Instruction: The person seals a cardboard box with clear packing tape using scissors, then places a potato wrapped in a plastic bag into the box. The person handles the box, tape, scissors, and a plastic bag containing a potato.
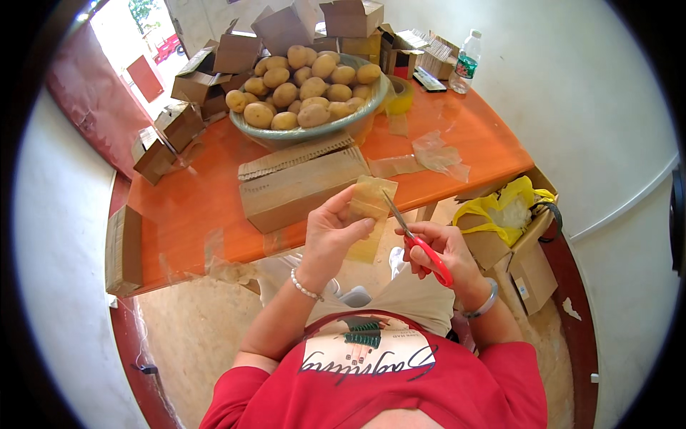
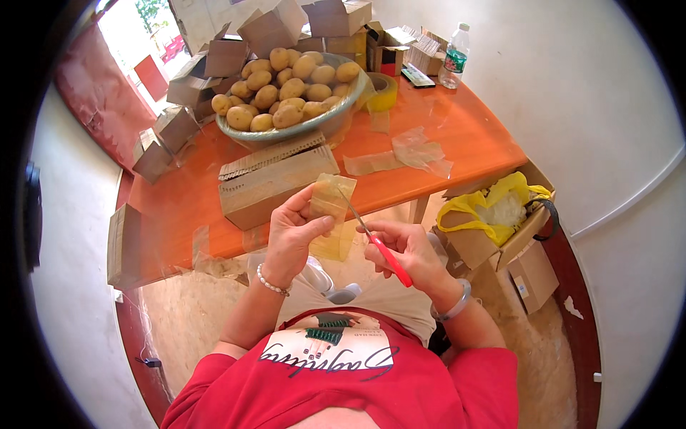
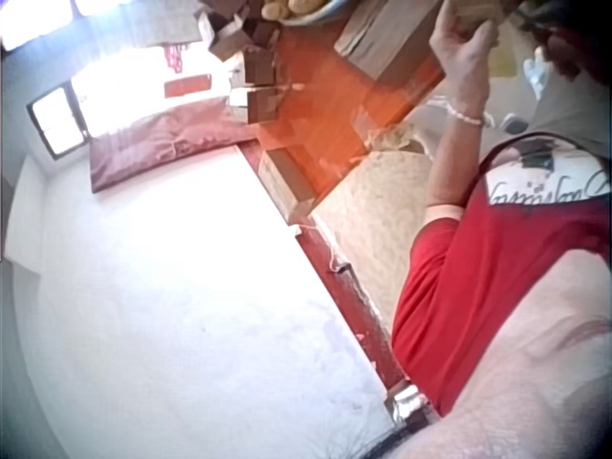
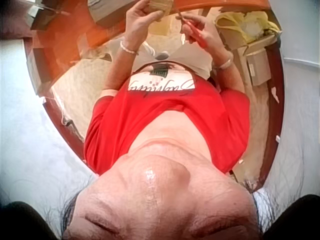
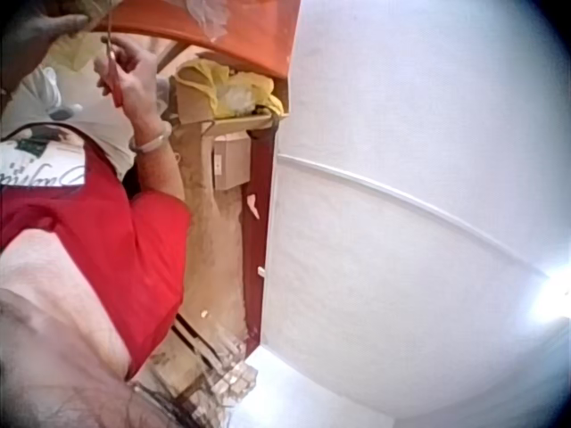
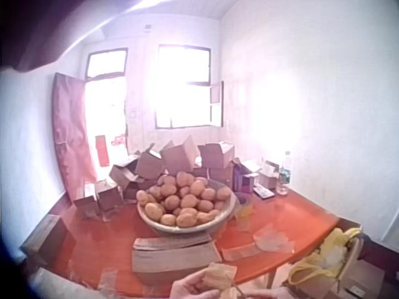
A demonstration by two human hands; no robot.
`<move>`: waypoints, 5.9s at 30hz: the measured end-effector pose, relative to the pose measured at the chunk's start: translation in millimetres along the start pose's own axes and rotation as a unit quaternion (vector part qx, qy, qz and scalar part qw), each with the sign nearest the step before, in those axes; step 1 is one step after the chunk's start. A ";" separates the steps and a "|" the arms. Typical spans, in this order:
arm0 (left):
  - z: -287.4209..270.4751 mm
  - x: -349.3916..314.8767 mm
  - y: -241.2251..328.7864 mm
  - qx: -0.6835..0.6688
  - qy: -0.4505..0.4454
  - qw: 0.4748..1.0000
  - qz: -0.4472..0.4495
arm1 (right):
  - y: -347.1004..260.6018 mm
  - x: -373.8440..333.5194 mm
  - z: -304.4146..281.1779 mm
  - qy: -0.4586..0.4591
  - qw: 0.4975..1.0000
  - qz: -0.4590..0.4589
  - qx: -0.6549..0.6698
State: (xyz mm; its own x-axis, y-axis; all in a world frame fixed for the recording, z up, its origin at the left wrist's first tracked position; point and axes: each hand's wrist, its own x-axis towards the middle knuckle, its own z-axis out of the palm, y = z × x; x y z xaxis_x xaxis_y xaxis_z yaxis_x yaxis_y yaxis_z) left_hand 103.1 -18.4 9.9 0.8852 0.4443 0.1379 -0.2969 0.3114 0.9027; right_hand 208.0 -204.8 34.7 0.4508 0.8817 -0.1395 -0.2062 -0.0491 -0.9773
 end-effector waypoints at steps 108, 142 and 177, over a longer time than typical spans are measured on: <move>9.3 -0.8 11.2 0.077 0.066 0.995 -0.021 | -49.5 151.9 -129.2 -0.010 0.684 -0.156 -0.713; -8.9 -9.3 21.5 0.104 0.026 0.987 -0.118 | -46.3 74.5 -45.2 -0.025 0.565 -0.430 -0.704; 16.3 -27.0 18.4 0.470 0.063 0.864 0.168 | -13.9 23.7 -18.6 -0.045 0.997 0.052 0.022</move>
State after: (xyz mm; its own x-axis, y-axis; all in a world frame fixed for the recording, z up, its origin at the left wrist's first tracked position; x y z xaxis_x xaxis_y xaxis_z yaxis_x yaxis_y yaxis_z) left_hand 79.5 -38.4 29.4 0.7422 0.4836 0.4640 -0.0545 -0.6465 0.7610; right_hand 237.7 -191.9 42.0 0.3466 0.9113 -0.2222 -0.2862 -0.1228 -0.9503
